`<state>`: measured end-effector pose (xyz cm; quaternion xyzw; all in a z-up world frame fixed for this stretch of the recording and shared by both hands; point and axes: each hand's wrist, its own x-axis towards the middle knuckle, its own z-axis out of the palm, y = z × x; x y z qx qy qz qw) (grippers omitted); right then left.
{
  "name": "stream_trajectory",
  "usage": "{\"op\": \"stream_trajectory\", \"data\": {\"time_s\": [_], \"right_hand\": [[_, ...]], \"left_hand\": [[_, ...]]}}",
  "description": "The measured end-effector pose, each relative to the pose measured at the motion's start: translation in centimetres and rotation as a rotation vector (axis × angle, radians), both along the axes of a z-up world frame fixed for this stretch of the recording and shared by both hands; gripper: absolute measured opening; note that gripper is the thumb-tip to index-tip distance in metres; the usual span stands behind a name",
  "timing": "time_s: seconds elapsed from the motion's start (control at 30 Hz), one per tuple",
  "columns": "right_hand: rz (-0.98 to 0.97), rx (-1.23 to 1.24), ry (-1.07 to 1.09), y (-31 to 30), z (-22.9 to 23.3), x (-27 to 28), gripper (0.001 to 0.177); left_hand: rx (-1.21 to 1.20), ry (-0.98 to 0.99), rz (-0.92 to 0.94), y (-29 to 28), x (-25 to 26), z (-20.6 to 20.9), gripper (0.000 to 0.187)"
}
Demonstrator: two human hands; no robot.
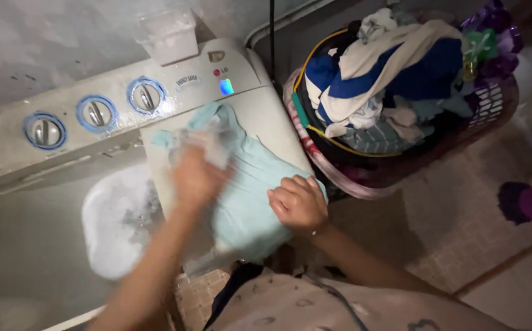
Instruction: Hand washing white and light colored clothes over a washing machine basin using a brush and detergent.
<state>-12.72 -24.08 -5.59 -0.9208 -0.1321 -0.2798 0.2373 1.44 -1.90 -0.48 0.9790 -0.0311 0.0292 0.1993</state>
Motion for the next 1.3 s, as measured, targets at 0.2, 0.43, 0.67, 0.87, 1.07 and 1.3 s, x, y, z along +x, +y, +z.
{"op": "stream_trajectory", "data": {"time_s": [0.2,0.43,0.67,0.87,1.07,1.3], "right_hand": [[0.001,0.017,0.029,-0.2,-0.1,-0.2,0.024],[0.073,0.015,-0.001,-0.8,-0.9,0.0,0.008],[0.051,0.251,0.12,-1.9,-0.4,-0.5,0.011],[-0.266,0.487,0.058,-6.4,-5.1,-2.6,0.024],[-0.243,0.805,0.379,-10.2,-12.5,-1.3,0.028],[-0.343,0.418,0.455,-9.3,-1.7,-3.4,0.036]], "left_hand": [[0.045,0.037,-0.117,1.0,2.3,1.1,0.053],[0.05,-0.114,-0.207,-1.3,2.6,-4.9,0.051],[0.29,-0.064,-0.195,-0.9,7.2,2.3,0.058],[0.506,-0.341,-0.212,0.6,9.3,-4.7,0.031],[0.328,-0.44,-0.086,1.2,8.7,-5.0,0.02],[0.287,-0.569,-0.111,2.6,4.8,-0.2,0.016]]}}
